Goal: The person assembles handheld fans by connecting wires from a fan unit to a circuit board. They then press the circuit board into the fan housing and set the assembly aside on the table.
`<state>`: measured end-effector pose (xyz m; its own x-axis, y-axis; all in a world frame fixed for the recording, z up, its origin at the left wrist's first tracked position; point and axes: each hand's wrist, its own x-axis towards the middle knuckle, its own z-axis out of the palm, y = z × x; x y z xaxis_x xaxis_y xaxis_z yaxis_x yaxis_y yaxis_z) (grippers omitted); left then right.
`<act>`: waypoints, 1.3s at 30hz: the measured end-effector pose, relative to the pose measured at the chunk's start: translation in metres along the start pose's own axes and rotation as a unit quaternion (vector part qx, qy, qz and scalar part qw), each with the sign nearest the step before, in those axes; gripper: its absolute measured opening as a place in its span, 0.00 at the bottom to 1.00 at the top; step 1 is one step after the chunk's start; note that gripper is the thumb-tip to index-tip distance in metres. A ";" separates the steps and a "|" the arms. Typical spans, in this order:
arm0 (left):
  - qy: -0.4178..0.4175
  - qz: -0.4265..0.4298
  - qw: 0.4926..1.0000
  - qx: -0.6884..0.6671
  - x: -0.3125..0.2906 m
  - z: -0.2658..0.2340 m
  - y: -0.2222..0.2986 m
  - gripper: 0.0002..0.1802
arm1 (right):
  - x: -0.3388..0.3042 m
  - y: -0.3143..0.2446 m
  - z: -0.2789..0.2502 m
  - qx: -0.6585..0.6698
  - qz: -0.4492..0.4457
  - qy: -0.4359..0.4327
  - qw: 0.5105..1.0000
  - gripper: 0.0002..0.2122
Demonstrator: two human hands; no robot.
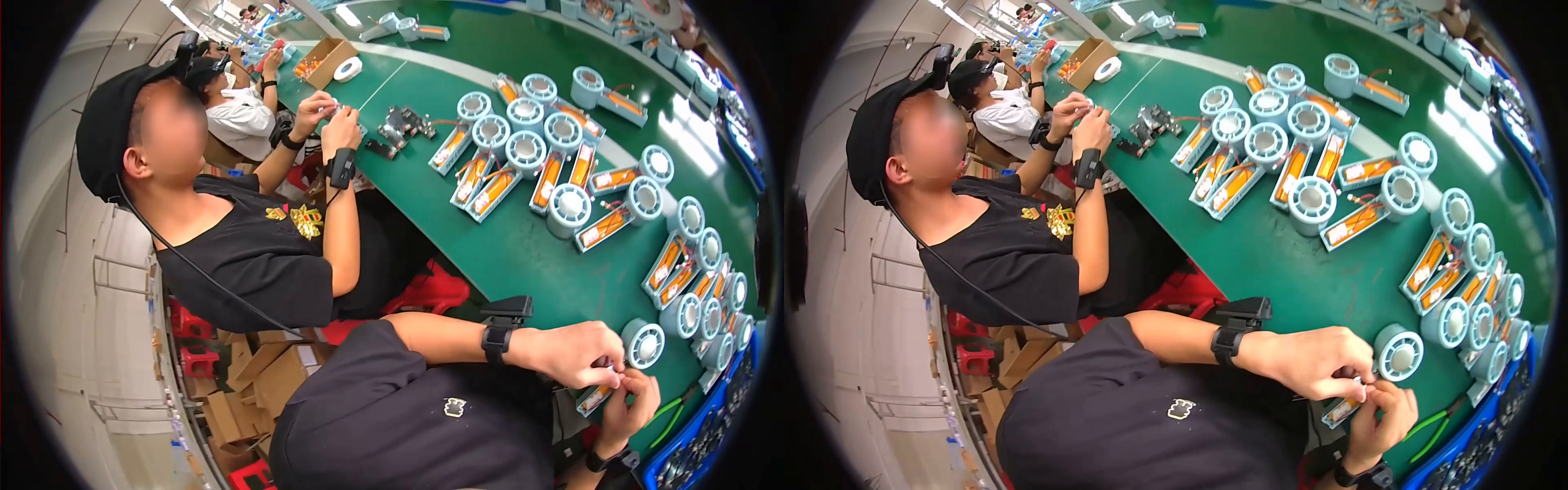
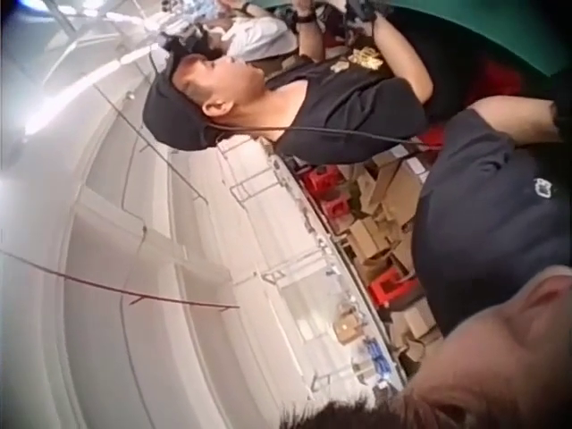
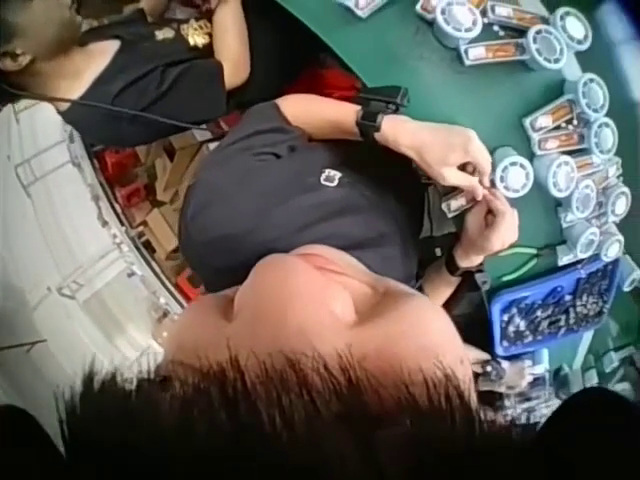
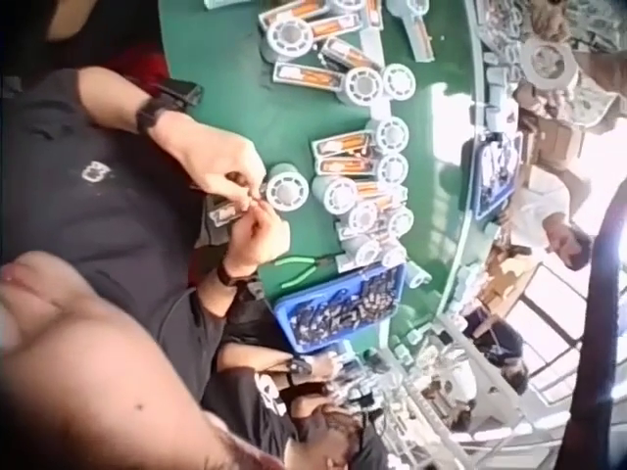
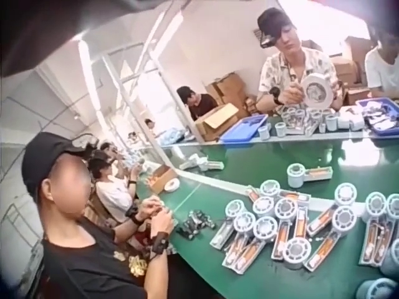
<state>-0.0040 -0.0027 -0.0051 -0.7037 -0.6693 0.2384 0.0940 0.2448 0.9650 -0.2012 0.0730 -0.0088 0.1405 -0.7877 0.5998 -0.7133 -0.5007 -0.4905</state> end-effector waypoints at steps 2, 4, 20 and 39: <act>-0.006 0.006 1.000 -0.004 0.002 0.001 -0.001 0.11 | -0.004 0.000 0.000 -0.025 -0.013 0.025 0.999 0.10; -0.012 -0.014 0.999 -0.027 -0.001 0.002 -0.005 0.11 | -0.012 0.001 0.000 -0.012 0.028 0.023 0.999 0.10; -0.052 -0.008 0.992 0.112 0.013 0.008 0.023 0.19 | 0.003 -0.023 -0.060 0.110 0.308 -0.267 0.906 0.09; 0.085 0.230 0.923 0.295 0.036 0.046 -0.042 0.11 | -0.029 -0.024 -0.016 -0.001 0.330 -0.006 0.944 0.08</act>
<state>-0.0660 -0.0047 -0.0419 -0.5593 -0.4878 0.6703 -0.0806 0.8367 0.5417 -0.1997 0.1134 -0.0041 -0.3265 -0.9322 0.1559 -0.6491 0.1012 -0.7539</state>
